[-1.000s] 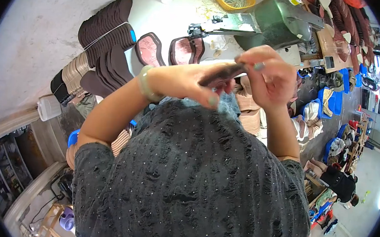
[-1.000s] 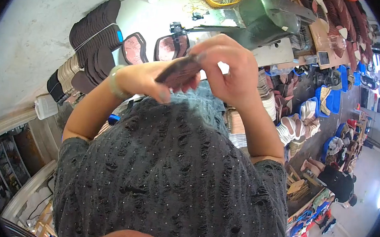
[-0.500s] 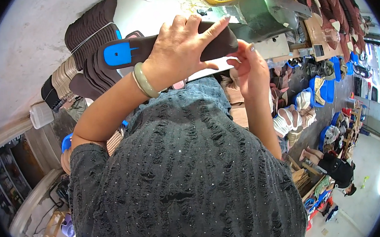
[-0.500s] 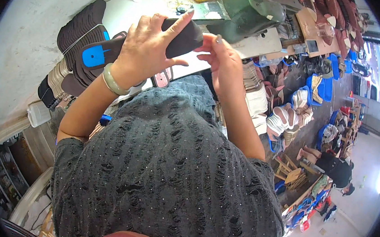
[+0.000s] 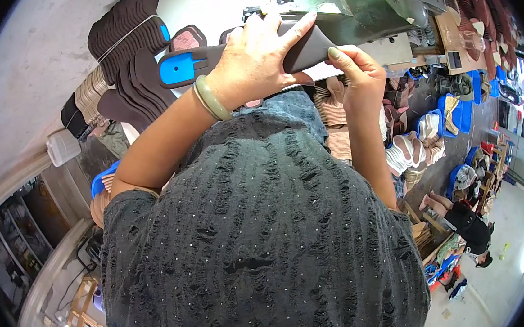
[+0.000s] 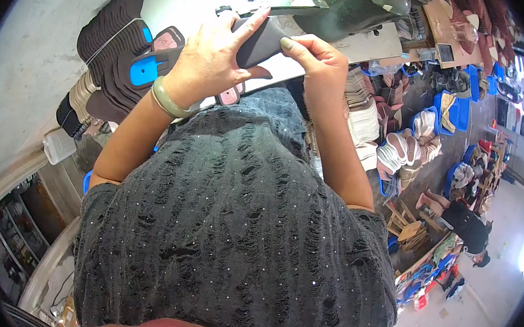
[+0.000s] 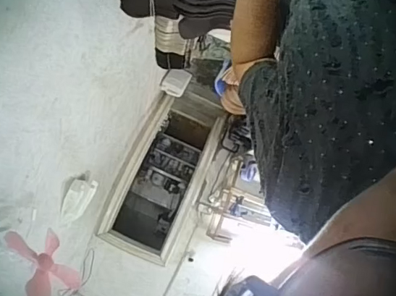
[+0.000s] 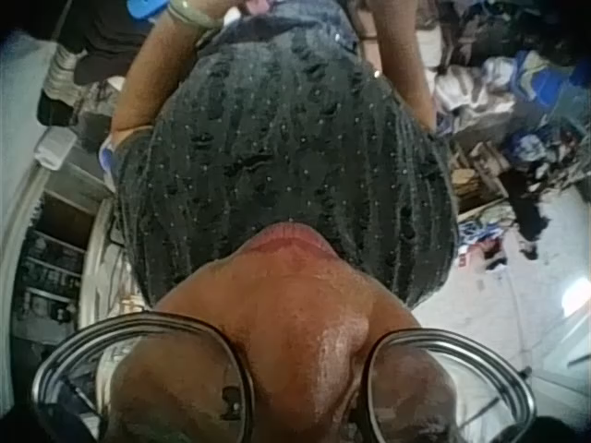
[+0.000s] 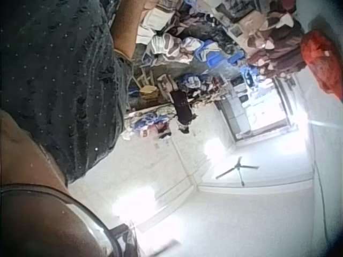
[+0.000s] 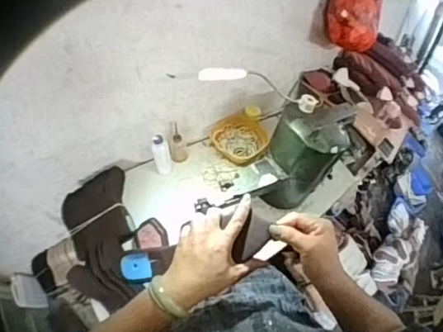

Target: The recorder is assembling and inspecting shoe components, specifically insoles and outsoles, in a factory setting.

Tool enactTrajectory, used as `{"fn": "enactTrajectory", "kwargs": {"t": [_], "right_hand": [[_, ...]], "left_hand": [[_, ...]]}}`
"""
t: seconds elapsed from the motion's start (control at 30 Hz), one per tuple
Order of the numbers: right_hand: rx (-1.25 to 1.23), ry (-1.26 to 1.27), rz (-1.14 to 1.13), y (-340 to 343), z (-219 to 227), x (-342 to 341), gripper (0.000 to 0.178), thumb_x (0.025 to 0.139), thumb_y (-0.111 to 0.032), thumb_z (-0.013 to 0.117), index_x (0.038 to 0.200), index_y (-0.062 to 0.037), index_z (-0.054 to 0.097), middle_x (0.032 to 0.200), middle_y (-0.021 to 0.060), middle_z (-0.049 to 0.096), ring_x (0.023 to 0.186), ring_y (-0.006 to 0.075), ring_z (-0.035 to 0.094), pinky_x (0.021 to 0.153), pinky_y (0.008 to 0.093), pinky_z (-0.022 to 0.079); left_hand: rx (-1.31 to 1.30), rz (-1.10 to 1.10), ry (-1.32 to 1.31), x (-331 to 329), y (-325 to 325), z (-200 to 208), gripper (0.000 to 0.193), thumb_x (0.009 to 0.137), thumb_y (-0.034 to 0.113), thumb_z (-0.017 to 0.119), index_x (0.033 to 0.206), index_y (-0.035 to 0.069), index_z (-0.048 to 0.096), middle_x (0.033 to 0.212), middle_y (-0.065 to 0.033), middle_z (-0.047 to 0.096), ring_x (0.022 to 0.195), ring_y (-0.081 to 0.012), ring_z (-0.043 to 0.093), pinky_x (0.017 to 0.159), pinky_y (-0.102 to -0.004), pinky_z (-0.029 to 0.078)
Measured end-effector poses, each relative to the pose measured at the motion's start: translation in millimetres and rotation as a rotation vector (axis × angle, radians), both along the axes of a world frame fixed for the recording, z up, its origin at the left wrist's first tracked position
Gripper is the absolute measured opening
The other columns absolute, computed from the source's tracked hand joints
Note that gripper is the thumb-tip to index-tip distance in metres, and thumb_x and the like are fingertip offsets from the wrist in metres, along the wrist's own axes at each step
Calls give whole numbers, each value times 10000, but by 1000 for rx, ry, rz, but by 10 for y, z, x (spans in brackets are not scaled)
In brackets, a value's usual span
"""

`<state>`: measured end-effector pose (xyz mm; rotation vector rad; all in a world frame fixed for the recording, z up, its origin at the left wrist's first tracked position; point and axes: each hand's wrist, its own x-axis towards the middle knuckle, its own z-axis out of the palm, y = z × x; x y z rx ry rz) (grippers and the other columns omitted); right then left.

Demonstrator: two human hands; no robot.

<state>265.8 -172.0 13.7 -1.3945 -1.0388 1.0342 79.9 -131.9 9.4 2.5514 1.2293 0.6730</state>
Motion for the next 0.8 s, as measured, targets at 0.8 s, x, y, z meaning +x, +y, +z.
{"fn": "enactTrajectory", "kwargs": {"t": [0.8], "right_hand": [[-291,600,347,175,-116,-181,187,844,-150,619,970,-13,634,919,63,640,795,139,606,764,295,481]], "left_hand": [[55,-25,-285,-207,-114,-195,733,637,380,788,1301,220,522,1103,-166,540,975,-329,552,827,-399,468]]}}
